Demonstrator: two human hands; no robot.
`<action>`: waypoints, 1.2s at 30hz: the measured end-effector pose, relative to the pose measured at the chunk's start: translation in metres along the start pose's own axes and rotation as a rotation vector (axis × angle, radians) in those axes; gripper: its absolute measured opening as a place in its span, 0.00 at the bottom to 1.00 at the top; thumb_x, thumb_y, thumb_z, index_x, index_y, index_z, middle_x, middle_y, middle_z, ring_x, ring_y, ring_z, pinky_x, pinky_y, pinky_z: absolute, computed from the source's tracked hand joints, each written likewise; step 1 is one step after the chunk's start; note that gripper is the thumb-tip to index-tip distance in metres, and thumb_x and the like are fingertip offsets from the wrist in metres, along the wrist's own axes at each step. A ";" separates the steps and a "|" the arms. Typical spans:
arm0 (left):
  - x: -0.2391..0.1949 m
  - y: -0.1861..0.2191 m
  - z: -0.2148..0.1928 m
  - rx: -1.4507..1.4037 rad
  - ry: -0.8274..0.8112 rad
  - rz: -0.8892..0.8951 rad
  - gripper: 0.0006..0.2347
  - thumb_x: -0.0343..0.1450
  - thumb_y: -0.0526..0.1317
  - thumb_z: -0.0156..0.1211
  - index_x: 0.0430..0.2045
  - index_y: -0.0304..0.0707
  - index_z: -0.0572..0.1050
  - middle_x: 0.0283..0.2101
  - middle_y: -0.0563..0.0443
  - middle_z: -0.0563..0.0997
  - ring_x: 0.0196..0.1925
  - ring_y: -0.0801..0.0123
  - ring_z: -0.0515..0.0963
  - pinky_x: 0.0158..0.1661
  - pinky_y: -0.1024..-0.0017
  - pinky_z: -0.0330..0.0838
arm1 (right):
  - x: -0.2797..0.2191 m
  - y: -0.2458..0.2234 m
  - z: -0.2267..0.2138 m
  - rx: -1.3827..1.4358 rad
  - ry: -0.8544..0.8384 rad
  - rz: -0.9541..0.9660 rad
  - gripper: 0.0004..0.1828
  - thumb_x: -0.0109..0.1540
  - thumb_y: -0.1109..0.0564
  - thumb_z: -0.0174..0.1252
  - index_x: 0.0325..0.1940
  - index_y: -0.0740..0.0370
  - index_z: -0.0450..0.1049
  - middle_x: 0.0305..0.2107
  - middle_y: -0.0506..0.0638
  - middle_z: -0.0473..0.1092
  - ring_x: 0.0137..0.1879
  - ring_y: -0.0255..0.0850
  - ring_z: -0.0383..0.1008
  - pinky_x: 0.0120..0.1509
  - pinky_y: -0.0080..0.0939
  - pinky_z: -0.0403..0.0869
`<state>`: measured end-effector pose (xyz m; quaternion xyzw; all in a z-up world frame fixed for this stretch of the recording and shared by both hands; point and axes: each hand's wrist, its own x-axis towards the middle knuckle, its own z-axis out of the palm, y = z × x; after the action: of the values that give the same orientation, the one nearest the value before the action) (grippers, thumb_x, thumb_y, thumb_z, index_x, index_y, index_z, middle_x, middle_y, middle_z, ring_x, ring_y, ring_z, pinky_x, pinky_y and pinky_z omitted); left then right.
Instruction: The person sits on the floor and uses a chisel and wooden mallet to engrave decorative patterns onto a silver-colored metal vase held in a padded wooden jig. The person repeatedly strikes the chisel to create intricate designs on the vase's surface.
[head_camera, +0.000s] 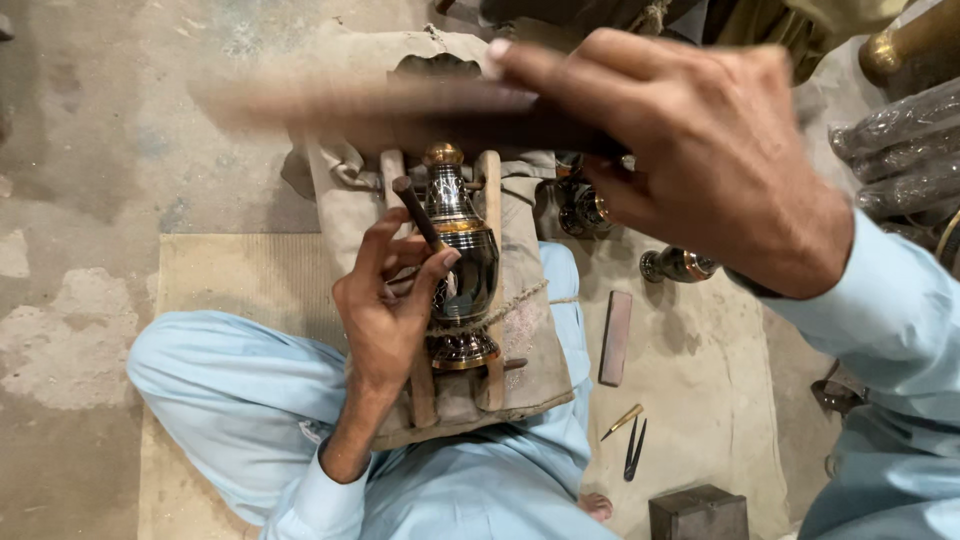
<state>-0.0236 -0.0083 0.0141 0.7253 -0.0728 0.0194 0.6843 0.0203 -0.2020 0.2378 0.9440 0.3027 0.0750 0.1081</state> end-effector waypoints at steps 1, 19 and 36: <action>0.000 0.000 0.000 0.003 -0.001 0.025 0.20 0.71 0.35 0.71 0.56 0.34 0.72 0.36 0.46 0.88 0.36 0.71 0.89 0.31 0.75 0.81 | -0.004 0.001 0.001 0.005 -0.033 0.017 0.37 0.56 0.61 0.70 0.70 0.57 0.72 0.40 0.52 0.77 0.30 0.41 0.76 0.29 0.39 0.73; 0.056 -0.019 -0.025 -0.010 -0.485 0.235 0.21 0.70 0.35 0.70 0.58 0.43 0.73 0.42 0.46 0.87 0.42 0.64 0.89 0.42 0.71 0.87 | -0.126 -0.005 0.086 0.370 0.077 0.322 0.38 0.60 0.56 0.65 0.74 0.53 0.63 0.42 0.56 0.68 0.40 0.45 0.72 0.40 0.46 0.76; 0.094 0.013 -0.029 0.094 -0.986 0.507 0.25 0.65 0.28 0.63 0.57 0.54 0.76 0.47 0.54 0.86 0.41 0.67 0.88 0.42 0.69 0.84 | -0.182 -0.047 0.099 0.345 0.376 0.612 0.39 0.57 0.66 0.62 0.73 0.58 0.64 0.50 0.57 0.69 0.50 0.50 0.74 0.49 0.48 0.75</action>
<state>0.0696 0.0123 0.0409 0.6380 -0.5556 -0.1551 0.5101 -0.1317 -0.2876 0.1169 0.9647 0.0298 0.2233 -0.1367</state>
